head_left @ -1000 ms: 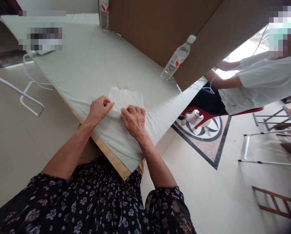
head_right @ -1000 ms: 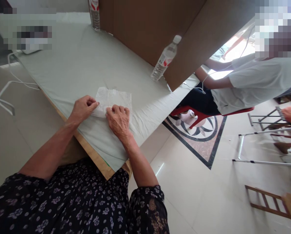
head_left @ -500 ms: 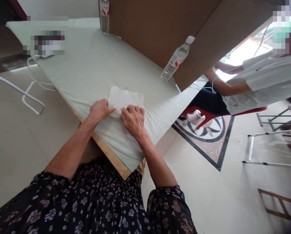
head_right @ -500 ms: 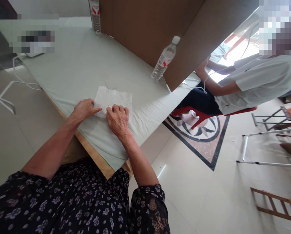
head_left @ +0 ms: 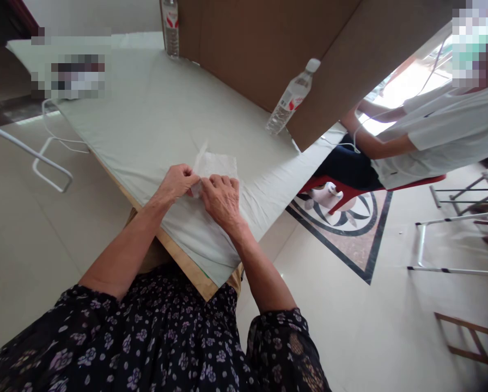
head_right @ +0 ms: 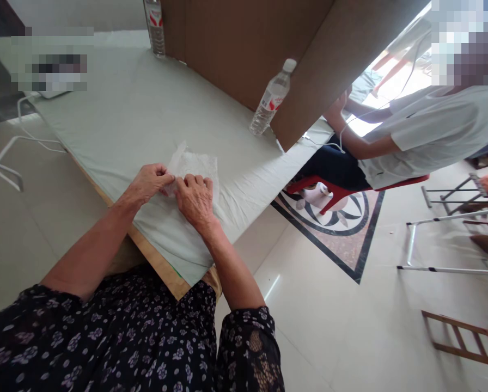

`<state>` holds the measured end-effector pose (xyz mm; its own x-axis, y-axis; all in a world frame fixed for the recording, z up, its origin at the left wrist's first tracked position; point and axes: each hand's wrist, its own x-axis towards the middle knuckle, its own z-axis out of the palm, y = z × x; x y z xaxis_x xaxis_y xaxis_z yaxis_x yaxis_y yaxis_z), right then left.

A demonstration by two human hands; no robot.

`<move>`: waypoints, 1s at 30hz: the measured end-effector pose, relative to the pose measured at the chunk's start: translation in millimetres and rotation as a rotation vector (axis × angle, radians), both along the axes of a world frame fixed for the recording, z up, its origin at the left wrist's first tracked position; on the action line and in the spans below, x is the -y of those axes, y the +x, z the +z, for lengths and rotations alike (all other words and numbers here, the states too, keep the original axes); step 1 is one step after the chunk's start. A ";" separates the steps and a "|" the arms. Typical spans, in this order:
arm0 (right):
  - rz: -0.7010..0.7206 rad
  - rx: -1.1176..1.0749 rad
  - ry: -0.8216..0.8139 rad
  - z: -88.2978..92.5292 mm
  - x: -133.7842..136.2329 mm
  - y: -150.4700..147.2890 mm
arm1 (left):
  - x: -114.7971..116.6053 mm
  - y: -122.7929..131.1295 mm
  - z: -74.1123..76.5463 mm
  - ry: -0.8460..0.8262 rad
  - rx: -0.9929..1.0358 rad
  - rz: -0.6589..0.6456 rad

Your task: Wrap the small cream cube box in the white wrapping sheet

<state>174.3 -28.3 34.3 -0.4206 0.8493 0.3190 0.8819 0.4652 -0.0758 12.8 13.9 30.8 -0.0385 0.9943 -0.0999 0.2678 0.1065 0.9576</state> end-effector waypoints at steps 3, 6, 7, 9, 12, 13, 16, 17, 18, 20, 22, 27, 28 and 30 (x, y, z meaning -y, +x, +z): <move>-0.011 -0.063 -0.034 1.2 1.0 1.7 | -1.2 2.9 -1.6 0.000 0.054 0.005; 0.000 -0.083 -0.053 2.8 3.0 3.9 | -1.4 4.5 -1.6 -0.011 0.055 0.011; 0.005 -0.090 -0.057 3.3 4.0 4.7 | -1.2 5.0 -0.9 -0.015 0.054 0.010; 0.012 -0.116 -0.064 3.8 6.3 6.1 | -0.6 5.0 1.7 -0.027 0.067 -0.012; 0.016 -0.157 -0.078 3.2 10.1 7.7 | 1.6 0.2 8.7 -0.066 0.117 -0.086; 0.017 -0.168 -0.080 2.7 11.1 8.0 | 2.7 -2.7 11.4 -0.080 0.134 -0.118; 0.016 -0.198 -0.080 1.3 12.7 8.4 | 6.9 -10.8 18.3 -0.087 0.138 -0.194; 0.014 -0.206 -0.080 0.9 12.8 8.5 | 8.5 -12.1 19.6 -0.074 0.114 -0.208; 0.011 -0.214 -0.081 0.5 12.7 8.6 | 10.1 -12.3 20.2 -0.055 0.081 -0.215; 0.002 -0.228 -0.083 0.0 12.3 9.1 | 13.1 -9.6 19.2 -0.006 -0.001 -0.222; -0.002 -0.242 -0.081 -0.2 11.6 9.8 | 15.3 -4.2 15.5 0.053 -0.082 -0.219; 0.014 -0.281 -0.096 0.5 11.5 12.1 | 17.6 8.4 1.7 0.316 -0.328 -0.174; 0.021 -0.289 -0.097 0.7 13.0 13.0 | 17.8 10.1 -0.7 0.367 -0.372 -0.180; 0.023 -0.299 -0.074 0.6 19.3 16.6 | 18.4 12.8 -4.1 0.440 -0.451 -0.201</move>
